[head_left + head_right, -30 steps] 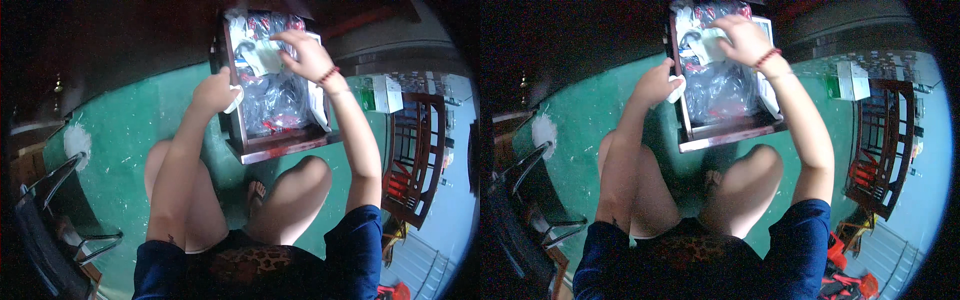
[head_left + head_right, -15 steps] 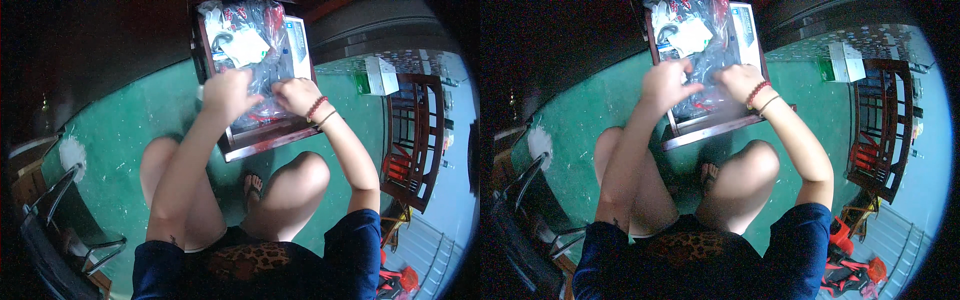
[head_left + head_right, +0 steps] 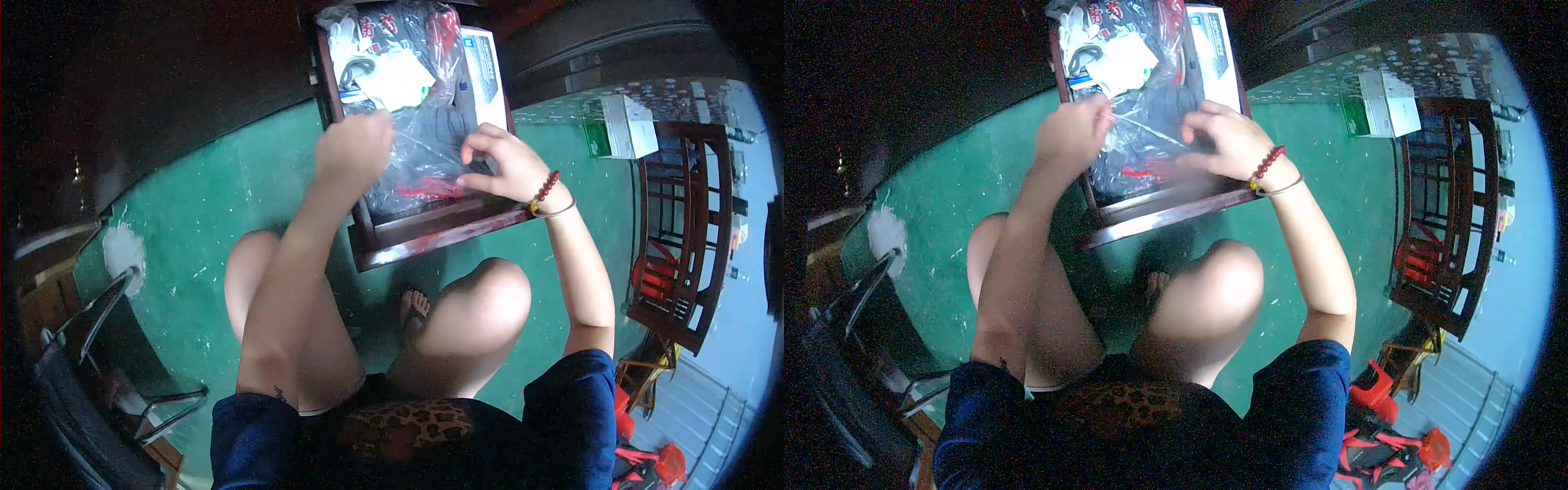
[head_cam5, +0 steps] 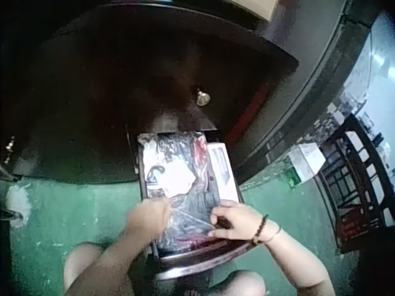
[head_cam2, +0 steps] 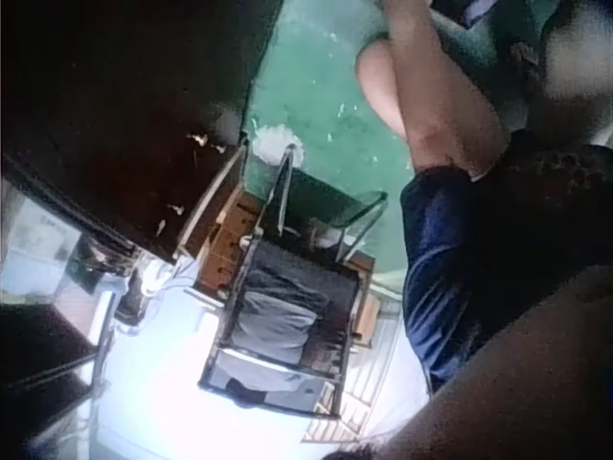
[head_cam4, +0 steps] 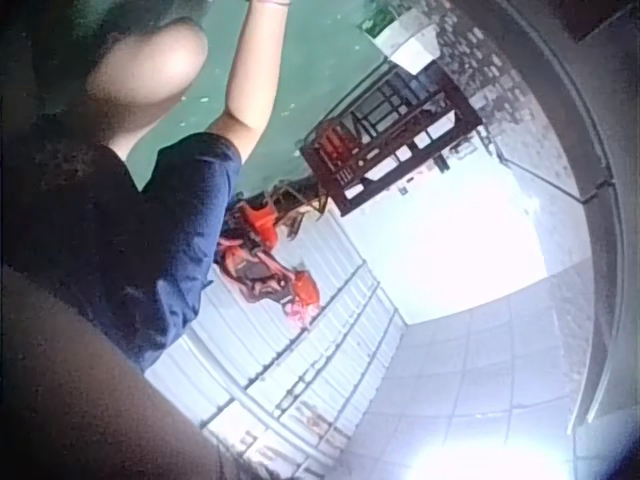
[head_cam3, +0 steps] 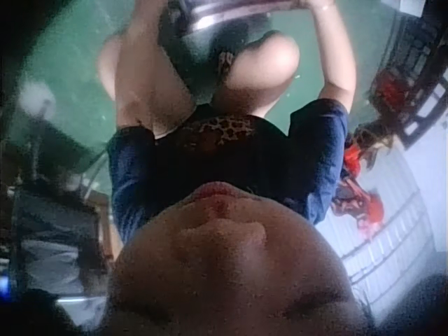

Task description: Organizing the contents of a desk drawer, including handling face masks and plastic bags.

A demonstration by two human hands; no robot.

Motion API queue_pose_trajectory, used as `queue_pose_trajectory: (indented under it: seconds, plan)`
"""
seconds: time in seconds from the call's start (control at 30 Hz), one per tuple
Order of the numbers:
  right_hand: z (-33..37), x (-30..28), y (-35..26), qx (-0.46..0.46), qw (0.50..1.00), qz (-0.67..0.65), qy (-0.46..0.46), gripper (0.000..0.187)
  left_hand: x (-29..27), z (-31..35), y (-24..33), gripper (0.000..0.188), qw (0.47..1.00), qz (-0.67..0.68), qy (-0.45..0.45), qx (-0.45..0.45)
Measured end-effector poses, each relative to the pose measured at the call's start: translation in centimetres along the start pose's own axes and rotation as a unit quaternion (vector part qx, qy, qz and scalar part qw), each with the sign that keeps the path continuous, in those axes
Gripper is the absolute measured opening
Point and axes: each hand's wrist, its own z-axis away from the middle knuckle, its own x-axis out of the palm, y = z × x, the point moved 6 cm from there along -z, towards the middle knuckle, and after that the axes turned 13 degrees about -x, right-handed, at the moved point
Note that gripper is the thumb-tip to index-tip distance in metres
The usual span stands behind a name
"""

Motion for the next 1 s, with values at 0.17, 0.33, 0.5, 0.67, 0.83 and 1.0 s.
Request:
queue_pose_trajectory:
  seconds: [0.17, 0.33, 0.5, 0.67, 0.83, 1.0]
  plan:
    - [0.8, 1.7, -0.2, 0.044, 0.997, 0.01, -0.06, 0.023, -0.4, -0.8, -0.5, 0.018, 1.0, 0.018, 0.012, -0.016]
    - [0.0, 0.7, 0.7, 0.064, 0.996, 0.053, 0.011, 0.021, -2.4, 0.1, 1.3, 0.017, 0.979, 0.068, 0.182, 0.061]
    - [-0.8, -0.6, 0.9, 0.049, 0.934, -0.32, 0.153, 0.017, -1.1, 2.4, 4.9, 0.026, 0.971, 0.13, 0.107, 0.168]
    - [-1.4, -0.7, 0.6, 0.013, 0.855, -0.485, 0.182, 0.015, 0.4, 0.5, 3.6, 0.027, 0.985, 0.091, 0.037, 0.144]
    - [1.0, -1.2, 2.9, 0.06, 0.94, -0.281, 0.184, 0.026, -1.7, -1.7, 0.3, 0.025, 0.992, 0.111, 0.058, 0.034]
    - [1.7, 0.3, 4.3, 0.028, 0.995, -0.074, 0.057, 0.033, 0.5, -1.2, 0.9, 0.024, 0.981, 0.121, -0.107, 0.103]
